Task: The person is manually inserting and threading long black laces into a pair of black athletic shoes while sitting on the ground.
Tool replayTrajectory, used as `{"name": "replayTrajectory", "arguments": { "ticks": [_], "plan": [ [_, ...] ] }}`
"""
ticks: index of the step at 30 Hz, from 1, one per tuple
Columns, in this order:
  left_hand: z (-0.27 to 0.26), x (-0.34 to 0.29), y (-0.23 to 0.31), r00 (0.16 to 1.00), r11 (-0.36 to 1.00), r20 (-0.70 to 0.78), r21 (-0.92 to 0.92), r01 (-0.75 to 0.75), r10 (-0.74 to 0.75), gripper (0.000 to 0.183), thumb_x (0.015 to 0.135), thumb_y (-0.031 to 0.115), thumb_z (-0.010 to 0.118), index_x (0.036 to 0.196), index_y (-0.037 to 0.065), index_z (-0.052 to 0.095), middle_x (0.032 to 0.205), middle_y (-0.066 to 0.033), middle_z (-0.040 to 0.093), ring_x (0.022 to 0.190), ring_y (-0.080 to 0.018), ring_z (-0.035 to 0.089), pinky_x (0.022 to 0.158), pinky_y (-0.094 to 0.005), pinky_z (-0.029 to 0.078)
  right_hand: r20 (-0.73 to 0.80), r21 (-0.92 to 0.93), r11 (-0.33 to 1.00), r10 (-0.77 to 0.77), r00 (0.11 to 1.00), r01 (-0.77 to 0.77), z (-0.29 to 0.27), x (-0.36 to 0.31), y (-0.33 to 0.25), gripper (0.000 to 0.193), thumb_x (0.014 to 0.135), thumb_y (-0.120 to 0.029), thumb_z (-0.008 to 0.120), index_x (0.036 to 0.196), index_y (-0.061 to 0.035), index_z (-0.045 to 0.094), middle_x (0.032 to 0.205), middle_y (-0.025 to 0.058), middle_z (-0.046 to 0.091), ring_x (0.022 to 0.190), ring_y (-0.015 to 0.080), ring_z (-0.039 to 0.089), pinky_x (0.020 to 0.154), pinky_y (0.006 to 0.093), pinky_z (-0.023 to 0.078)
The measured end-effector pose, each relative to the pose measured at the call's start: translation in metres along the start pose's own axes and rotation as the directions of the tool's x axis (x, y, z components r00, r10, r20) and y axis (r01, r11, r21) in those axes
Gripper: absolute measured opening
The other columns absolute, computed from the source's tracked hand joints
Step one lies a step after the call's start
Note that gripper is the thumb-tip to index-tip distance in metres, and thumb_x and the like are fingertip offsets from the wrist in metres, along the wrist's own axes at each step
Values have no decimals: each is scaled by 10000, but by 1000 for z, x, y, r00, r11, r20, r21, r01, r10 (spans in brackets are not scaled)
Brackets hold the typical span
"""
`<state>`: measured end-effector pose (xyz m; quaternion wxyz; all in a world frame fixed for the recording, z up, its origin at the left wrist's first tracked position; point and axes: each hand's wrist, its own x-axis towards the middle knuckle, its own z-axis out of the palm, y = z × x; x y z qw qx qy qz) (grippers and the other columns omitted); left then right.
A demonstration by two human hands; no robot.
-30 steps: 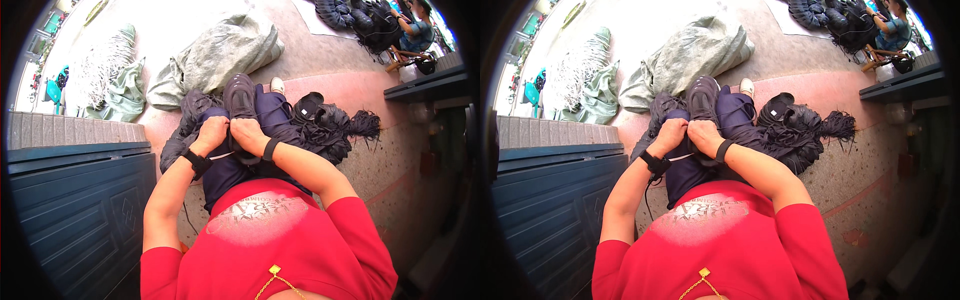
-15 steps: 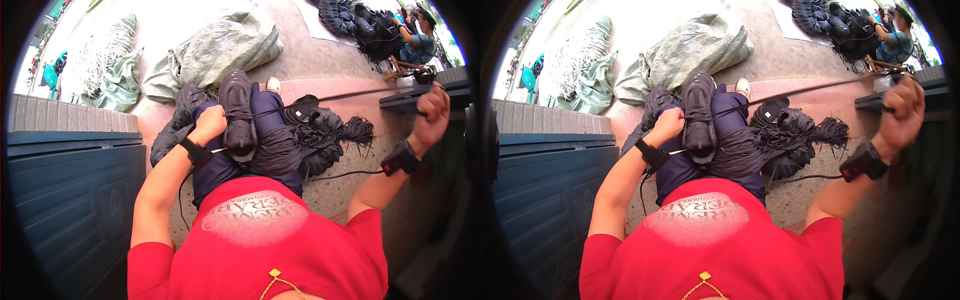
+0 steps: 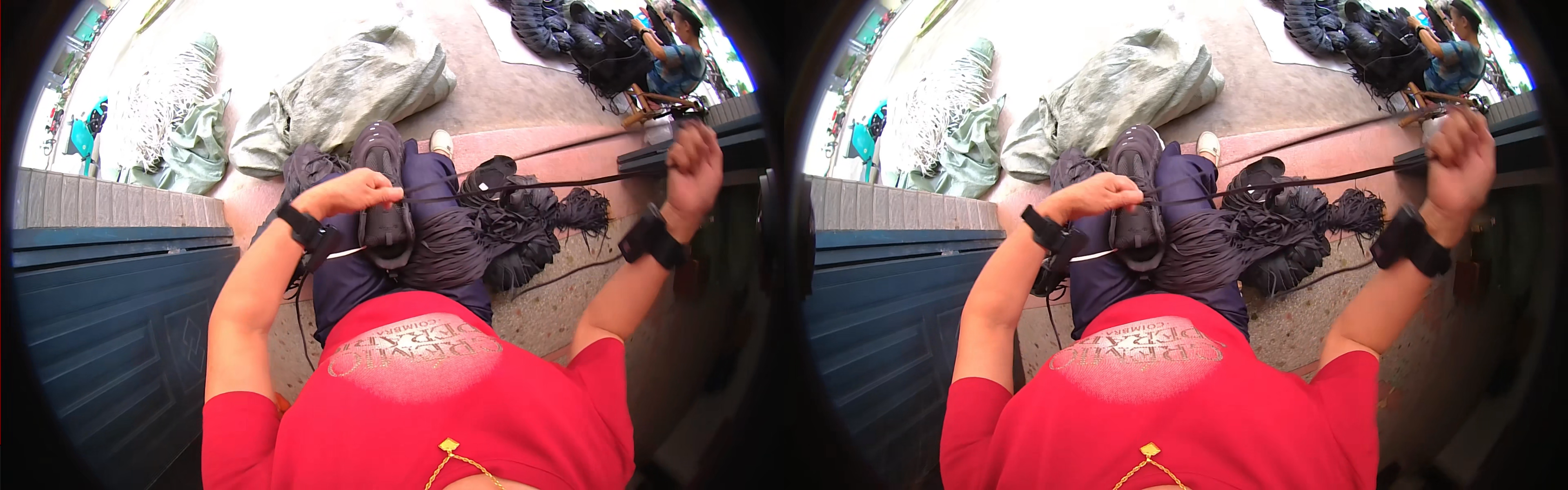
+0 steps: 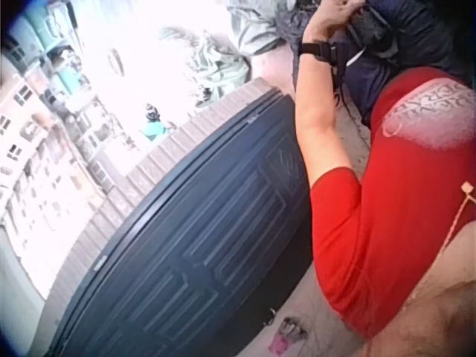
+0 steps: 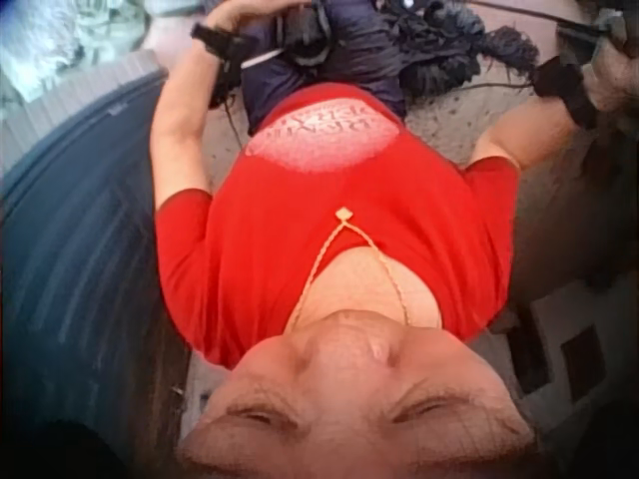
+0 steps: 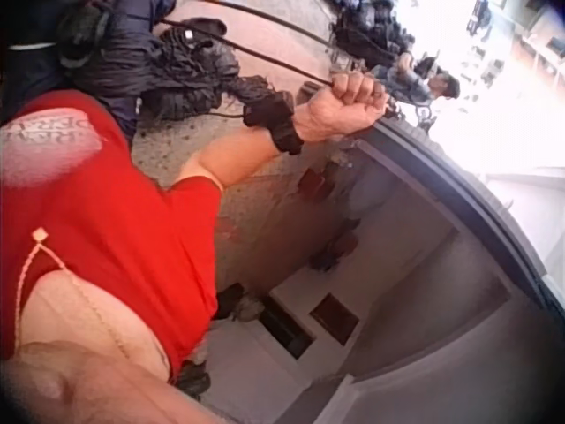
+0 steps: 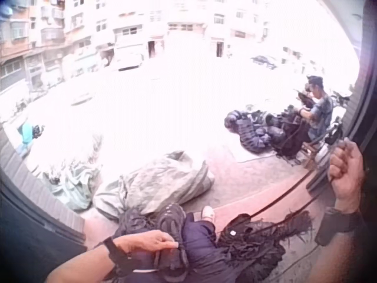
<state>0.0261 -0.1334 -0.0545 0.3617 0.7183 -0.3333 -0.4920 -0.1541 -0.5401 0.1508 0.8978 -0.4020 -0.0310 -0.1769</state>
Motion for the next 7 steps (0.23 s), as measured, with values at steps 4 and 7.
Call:
{"name": "replayTrajectory", "arguments": {
  "ticks": [4, 7],
  "plan": [
    [-55, -60, 10, 943, 819, -319, -513, -257, 96, 268, 897, 263, 451, 839, 18, 544, 684, -84, 587, 689, -173, 588, 672, -318, 482, -326, -617, 732, 95, 941, -288, -4, 26, 102, 167, 859, -188, 490, 719, -97, 491, 598, -46, 392, 483, 31, 333, 423, 176, 261],
    [-136, -132, -3, 794, 578, -560, -575, -579, 237, 232, 886, 246, 472, 779, 50, 537, 717, -63, 592, 731, -126, 584, 703, -285, 480, -442, -716, 491, 231, 867, -496, -12, 5, 191, 170, 853, -255, 505, 884, -105, 578, 655, -9, 493, 582, 77, 464, 482, 223, 383]
  ]
}}
